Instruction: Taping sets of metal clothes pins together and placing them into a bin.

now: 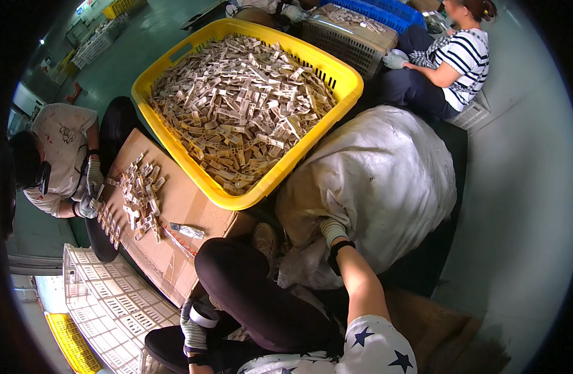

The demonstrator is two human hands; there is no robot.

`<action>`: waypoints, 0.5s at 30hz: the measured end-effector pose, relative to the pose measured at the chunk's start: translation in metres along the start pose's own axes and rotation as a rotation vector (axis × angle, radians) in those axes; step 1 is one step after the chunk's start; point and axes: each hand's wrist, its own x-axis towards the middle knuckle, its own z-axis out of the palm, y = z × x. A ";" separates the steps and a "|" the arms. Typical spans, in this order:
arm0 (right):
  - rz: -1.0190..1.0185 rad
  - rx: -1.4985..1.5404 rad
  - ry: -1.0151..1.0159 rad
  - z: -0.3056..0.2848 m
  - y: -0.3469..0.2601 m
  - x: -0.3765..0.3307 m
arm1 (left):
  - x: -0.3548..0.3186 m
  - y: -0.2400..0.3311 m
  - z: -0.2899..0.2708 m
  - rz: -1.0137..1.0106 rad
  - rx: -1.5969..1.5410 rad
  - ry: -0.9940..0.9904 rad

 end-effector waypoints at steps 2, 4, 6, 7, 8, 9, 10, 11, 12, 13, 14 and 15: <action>0.024 -0.039 -0.095 -0.017 -0.014 -0.006 | 0.003 -0.005 -0.002 0.018 0.010 0.006; 0.045 -0.078 -0.190 -0.014 -0.038 -0.025 | 0.005 -0.007 0.000 0.037 0.019 0.013; 0.044 -0.119 -0.295 -0.016 -0.063 -0.041 | 0.001 -0.004 0.002 0.023 0.039 0.009; 0.025 -0.115 -0.303 -0.016 -0.081 -0.051 | -0.002 0.000 0.001 0.035 0.043 0.025; -0.011 0.016 -0.199 -0.015 -0.106 -0.065 | -0.010 0.009 0.000 0.018 0.021 0.046; -0.015 0.145 -0.087 -0.016 -0.111 -0.077 | -0.012 0.010 0.004 -0.021 -0.001 0.042; -0.016 0.145 -0.089 -0.005 -0.112 -0.074 | -0.010 0.007 0.002 0.019 0.020 0.032; 0.004 0.146 0.078 0.003 -0.067 -0.065 | 0.004 -0.014 0.018 -0.030 0.014 -0.024; -0.044 0.162 0.210 0.004 -0.071 -0.063 | 0.009 -0.018 0.014 -0.003 0.043 -0.014; -0.043 0.162 0.207 0.005 -0.072 -0.063 | 0.015 -0.021 0.010 0.021 0.072 -0.006; -0.140 0.164 0.125 -0.002 -0.109 -0.072 | 0.002 -0.007 0.010 0.002 0.017 0.030; -0.231 0.158 0.058 -0.019 -0.140 -0.079 | -0.003 0.001 0.002 0.027 0.015 0.058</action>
